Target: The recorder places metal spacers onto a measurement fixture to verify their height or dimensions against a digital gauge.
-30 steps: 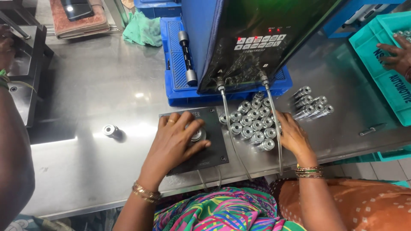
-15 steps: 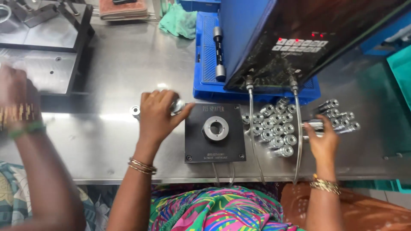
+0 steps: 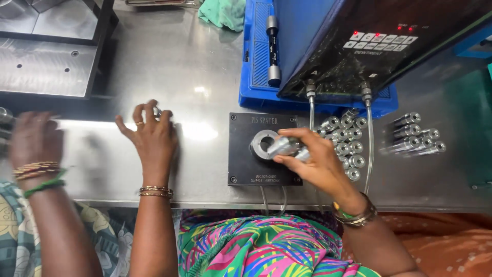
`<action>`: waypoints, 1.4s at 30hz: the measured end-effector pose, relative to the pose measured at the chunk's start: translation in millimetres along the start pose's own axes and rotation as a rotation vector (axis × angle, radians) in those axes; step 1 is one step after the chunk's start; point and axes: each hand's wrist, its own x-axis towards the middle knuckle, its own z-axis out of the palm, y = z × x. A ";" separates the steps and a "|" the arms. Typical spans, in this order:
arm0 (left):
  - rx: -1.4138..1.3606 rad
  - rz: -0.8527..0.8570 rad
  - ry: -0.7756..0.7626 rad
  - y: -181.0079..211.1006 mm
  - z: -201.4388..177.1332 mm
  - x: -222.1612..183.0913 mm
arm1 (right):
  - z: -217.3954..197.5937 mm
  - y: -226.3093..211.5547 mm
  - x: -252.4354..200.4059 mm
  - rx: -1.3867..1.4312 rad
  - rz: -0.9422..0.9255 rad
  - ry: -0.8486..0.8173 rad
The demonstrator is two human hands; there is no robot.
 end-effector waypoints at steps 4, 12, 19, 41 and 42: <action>0.094 -0.138 0.097 -15.5 1.8 -8.7 | 10.6 -10.5 18.9 -0.200 -0.053 -0.049; -0.458 -0.082 0.083 49.6 -53.6 13.9 | 5.4 -28.0 23.0 -0.387 -0.251 -0.123; -0.781 0.058 0.099 99.7 -86.4 30.1 | -6.4 -34.7 14.7 -0.607 0.141 -0.546; -0.753 0.838 -0.231 153.4 -100.1 38.5 | -21.9 77.6 -42.2 1.377 0.576 0.193; -0.753 0.851 -0.266 157.5 -96.6 37.3 | -21.8 71.3 -40.0 1.295 0.577 0.226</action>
